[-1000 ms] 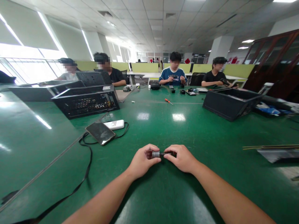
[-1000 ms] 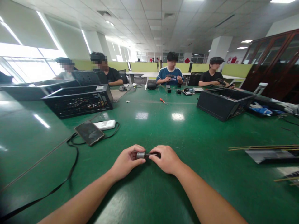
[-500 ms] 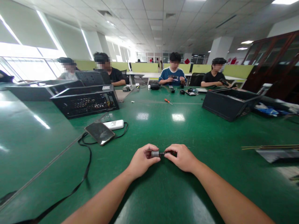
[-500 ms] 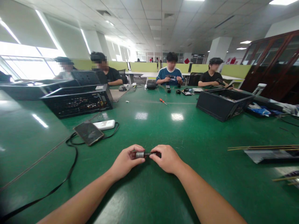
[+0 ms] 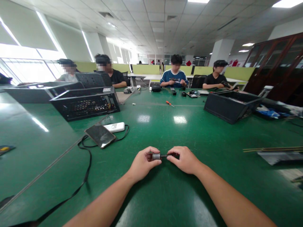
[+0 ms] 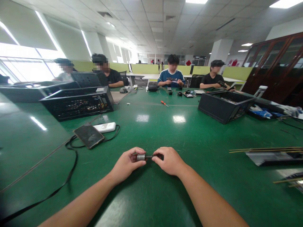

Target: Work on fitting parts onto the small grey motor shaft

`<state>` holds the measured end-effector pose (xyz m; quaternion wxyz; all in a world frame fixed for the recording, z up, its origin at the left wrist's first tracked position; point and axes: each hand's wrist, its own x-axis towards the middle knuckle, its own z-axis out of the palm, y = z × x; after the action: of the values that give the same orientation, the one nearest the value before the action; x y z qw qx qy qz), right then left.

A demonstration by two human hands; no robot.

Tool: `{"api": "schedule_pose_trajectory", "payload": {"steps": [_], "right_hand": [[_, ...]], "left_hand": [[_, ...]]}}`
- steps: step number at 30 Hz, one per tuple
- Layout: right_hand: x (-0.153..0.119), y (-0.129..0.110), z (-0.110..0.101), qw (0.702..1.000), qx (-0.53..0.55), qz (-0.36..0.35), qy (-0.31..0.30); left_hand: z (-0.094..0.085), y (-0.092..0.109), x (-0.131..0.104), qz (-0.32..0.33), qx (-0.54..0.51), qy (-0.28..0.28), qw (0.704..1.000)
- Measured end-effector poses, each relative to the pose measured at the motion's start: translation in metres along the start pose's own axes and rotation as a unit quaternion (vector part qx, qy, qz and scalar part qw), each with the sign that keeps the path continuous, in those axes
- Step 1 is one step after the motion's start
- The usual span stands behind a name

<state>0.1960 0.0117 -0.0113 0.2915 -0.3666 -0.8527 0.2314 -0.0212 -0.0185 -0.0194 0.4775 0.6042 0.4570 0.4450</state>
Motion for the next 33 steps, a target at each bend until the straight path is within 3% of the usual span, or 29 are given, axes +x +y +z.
{"api": "schedule_pose_trajectory", "payload": {"steps": [33], "right_hand": [[0.0003,0.0065,-0.0091,1.000,-0.005,-0.003,-0.011]], "left_hand": [[-0.0009,0.0066,-0.0008,-0.017,0.000,0.007,1.000]]}}
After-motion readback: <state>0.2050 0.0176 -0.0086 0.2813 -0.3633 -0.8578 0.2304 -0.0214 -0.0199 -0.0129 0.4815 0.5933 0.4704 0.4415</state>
